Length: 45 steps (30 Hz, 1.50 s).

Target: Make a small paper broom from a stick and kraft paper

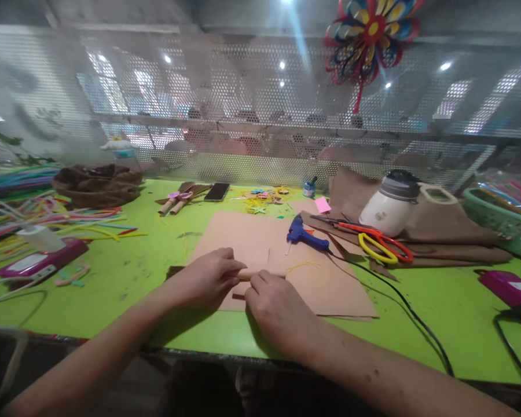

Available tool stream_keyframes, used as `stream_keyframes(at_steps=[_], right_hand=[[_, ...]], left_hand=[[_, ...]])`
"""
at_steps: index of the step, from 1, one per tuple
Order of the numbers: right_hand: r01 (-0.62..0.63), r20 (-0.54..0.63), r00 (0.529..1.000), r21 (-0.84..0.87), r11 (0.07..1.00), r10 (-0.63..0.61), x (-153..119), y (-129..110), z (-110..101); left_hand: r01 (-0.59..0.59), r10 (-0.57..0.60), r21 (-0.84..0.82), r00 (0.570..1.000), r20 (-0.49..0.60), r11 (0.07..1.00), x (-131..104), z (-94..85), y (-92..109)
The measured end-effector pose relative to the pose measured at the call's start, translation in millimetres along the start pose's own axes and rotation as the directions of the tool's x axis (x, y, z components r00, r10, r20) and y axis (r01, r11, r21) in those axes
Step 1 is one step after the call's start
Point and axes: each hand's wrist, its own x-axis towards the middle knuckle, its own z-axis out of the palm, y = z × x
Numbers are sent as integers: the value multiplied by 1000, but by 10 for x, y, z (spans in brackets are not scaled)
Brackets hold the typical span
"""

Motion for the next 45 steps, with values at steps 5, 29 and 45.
stream_keyframes(at_steps=[5, 29, 45], right_hand=[[19, -94, 995, 96, 995, -10, -8, 38, -6], [-119, -137, 959, 596, 794, 246, 3, 241, 15], [-440, 36, 842, 624, 646, 538, 246, 322, -25]], left_hand=[[-41, 40, -41, 999, -12, 998, -17, 50, -43], [86, -84, -345, 996, 21, 935, 24, 48, -82], [164, -158, -450, 986, 51, 878, 16, 70, -166]])
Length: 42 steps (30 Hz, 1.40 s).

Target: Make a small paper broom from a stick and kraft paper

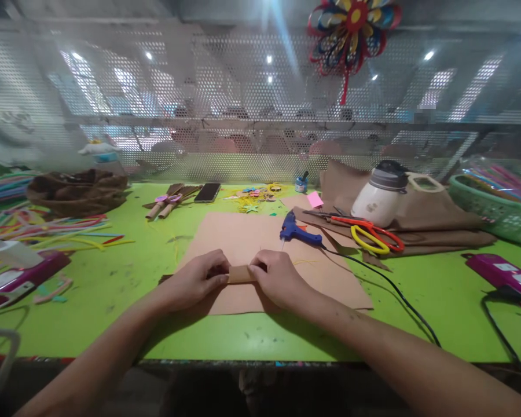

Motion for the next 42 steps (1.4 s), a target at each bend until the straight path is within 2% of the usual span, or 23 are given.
stream_keyframes(at_steps=[8, 13, 19, 25, 28, 31, 42], right_hand=[[38, -41, 998, -128, 991, -44, 89, 70, 75], [29, -38, 999, -149, 988, -35, 101, 72, 81], [1, -53, 999, -134, 991, -8, 93, 72, 100], [89, -90, 991, -124, 988, -100, 56, 100, 80], [183, -36, 981, -172, 968, -192, 6, 103, 1], [261, 78, 965, -227, 938, -249, -39, 118, -57], [296, 301, 928, -234, 926, -220, -37, 44, -239]], left_hand=[[-7, 3, -120, 999, -34, 993, -8, 25, 30], [-98, 98, 4, 995, -23, 995, -5, 17, 37], [-112, 118, 136, 992, -40, 984, 14, 41, 52], [-125, 139, 197, 989, -55, 972, 37, 79, 51], [-134, 149, 190, 987, -67, 973, 37, 90, 46], [-147, 162, 199, 985, -63, 969, 38, 104, 35], [-121, 130, 233, 991, -27, 965, 30, 108, 70]])
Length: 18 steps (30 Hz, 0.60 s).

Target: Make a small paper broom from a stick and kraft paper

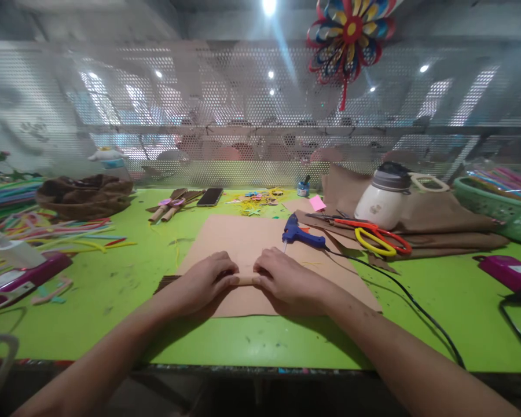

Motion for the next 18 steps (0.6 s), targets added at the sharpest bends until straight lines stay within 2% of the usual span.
stream_keyframes(at_steps=[5, 10, 14, 18], right_hand=[[-59, 60, 997, 62, 996, 56, 38, -18, -40], [-126, 11, 992, 134, 983, 126, 37, -1, 2], [-44, -39, 998, 18, 999, 45, 14, 12, 35], [48, -66, 996, -117, 992, -56, -8, 6, 53]], left_hand=[[43, -43, -23, 999, 22, 999, 2, -31, 17], [50, -49, -43, 999, 24, 998, 14, -20, -30], [27, -27, -8, 999, 17, 1000, 14, -2, -57], [-34, 39, 123, 999, -34, 992, -5, 10, -19]])
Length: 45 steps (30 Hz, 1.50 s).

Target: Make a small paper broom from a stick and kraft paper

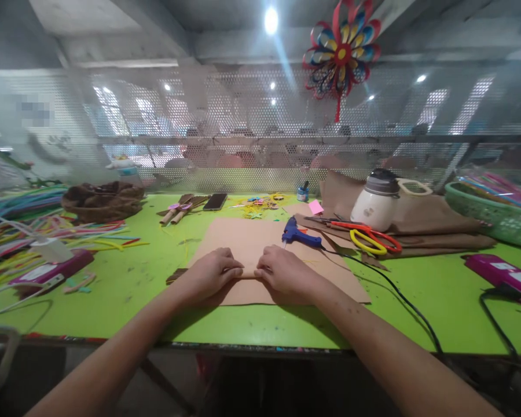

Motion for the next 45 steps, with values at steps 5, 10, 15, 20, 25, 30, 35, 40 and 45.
stream_keyframes(at_steps=[5, 10, 15, 20, 25, 30, 35, 40, 45], right_hand=[[44, -6, 999, -57, 997, -44, -26, -4, 2], [62, -16, 998, -96, 993, -64, -22, -4, 18], [55, -33, 998, -126, 990, -60, -14, -11, 24], [41, -32, 999, -99, 994, -44, 0, 22, 41], [24, -57, 998, -116, 993, -31, 18, 94, 123], [-4, -153, 988, -77, 997, -8, 34, 81, 189], [30, -187, 981, -103, 994, -49, 31, 47, 194], [84, -204, 973, -116, 990, -107, 15, 41, 198], [107, -187, 974, -130, 986, -131, 41, 112, 244]], left_hand=[[-14, 19, 114, 999, -42, 993, -16, -6, 70], [-30, 35, 131, 999, -39, 991, -3, -9, 85], [-7, 13, 43, 991, -131, 999, 13, 34, 70], [-63, 66, 35, 993, -103, 997, 20, 39, 95], [-80, 80, 12, 992, -93, 997, 25, 30, 70], [-70, 70, -3, 994, -86, 998, 69, 68, -10], [-56, 54, -17, 995, -85, 998, 81, 88, -29], [-69, 72, 35, 993, -92, 997, 98, 103, -32], [-37, 46, 105, 995, -91, 994, 159, 115, -34]])
